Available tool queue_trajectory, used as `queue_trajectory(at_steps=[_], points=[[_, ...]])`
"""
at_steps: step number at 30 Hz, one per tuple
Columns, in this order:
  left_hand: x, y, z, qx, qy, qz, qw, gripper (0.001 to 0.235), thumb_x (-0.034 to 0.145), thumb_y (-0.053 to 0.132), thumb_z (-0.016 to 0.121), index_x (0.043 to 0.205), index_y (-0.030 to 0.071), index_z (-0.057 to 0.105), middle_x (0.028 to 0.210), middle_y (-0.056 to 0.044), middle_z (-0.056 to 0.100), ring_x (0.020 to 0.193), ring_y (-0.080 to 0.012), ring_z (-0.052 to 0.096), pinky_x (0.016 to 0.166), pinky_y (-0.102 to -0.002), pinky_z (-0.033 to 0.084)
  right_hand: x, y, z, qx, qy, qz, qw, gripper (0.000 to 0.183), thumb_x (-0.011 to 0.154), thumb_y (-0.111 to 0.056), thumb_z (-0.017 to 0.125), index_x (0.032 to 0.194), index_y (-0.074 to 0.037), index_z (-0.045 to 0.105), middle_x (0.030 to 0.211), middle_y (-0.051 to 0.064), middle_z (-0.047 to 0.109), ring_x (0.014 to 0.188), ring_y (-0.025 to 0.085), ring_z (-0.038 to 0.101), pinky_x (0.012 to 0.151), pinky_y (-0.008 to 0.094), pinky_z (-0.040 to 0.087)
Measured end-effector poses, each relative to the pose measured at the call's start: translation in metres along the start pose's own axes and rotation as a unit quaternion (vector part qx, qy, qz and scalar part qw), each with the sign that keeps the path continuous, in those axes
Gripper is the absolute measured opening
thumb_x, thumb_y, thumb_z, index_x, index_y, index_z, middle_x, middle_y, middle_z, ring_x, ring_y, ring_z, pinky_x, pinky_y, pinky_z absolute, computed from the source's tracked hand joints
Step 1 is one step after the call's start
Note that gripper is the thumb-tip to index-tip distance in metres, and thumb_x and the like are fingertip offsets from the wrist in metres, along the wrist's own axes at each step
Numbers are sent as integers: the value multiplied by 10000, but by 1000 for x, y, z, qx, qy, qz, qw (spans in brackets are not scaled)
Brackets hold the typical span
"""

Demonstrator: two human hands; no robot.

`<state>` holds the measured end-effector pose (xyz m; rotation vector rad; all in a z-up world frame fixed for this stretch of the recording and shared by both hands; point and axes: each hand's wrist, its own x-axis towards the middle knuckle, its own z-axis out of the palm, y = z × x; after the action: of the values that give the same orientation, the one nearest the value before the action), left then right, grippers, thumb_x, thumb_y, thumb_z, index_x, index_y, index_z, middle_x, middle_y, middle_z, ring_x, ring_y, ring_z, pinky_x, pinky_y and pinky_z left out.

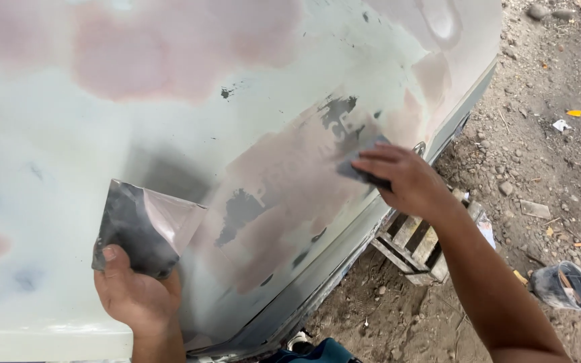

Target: The person sands the front hood of a white Toyota using two sanding blocks. They move across different areas of the hood, smoothing the surface in preparation for further bodywork or painting.

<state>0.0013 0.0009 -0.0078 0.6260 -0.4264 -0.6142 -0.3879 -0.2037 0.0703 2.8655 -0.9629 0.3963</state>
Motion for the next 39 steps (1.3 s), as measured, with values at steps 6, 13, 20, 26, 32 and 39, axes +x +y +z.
queue_trajectory(at_steps=[6, 13, 20, 26, 32, 39], points=[[0, 6, 11, -11, -25, 0, 1000, 450, 1099, 299, 653, 1267, -111, 574, 1112, -143, 652, 1011, -212, 629, 935, -308, 535, 104, -25, -24, 3, 69, -82, 994, 465, 867, 0, 730, 1313, -122, 685, 1271, 81, 701, 1235, 319, 640, 981, 467, 546], [0, 11, 18, 0, -17, -5, 1000, 474, 1059, 315, 665, 1300, -82, 573, 1189, -131, 651, 1080, -214, 636, 938, -311, 549, 112, -28, -21, 27, 31, -44, 998, 384, 881, -11, 736, 1233, -164, 725, 1230, 44, 715, 1170, 263, 668, 956, 438, 562], [2, 6, 12, -4, -44, -1, 999, 470, 1088, 323, 663, 1288, -94, 579, 1166, -139, 655, 1071, -211, 639, 941, -308, 547, 54, -22, 5, -17, 18, -16, 1000, 585, 797, -16, 753, 1323, -256, 661, 1354, 47, 659, 1336, 315, 543, 1115, 512, 447], [2, 7, 13, -16, -35, 1, 999, 418, 1082, 270, 678, 1284, -85, 592, 1170, -128, 667, 1074, -199, 644, 950, -307, 553, 0, -22, 32, 0, 18, 19, 1000, 686, 753, -20, 767, 1361, -294, 607, 1422, 39, 602, 1433, 335, 434, 1188, 513, 376], [-7, 1, 6, 10, 48, -47, 998, 344, 1072, 255, 692, 1227, -40, 605, 1102, -92, 660, 975, -182, 635, 858, -306, 539, -49, -33, 34, 6, -9, 49, 999, 730, 695, -20, 786, 1352, -279, 604, 1425, 38, 590, 1440, 310, 401, 1186, 517, 370], [-86, -27, 48, 69, -5, -314, 947, 360, 1013, 265, 581, 1277, 21, 610, 1079, -83, 672, 907, -189, 645, 771, -339, 532, -85, -145, -23, 385, 135, 69, 910, 526, 997, -389, 612, 1463, -151, 563, 1505, 193, 568, 1361, 363, 591, 1183, 485, 487]])
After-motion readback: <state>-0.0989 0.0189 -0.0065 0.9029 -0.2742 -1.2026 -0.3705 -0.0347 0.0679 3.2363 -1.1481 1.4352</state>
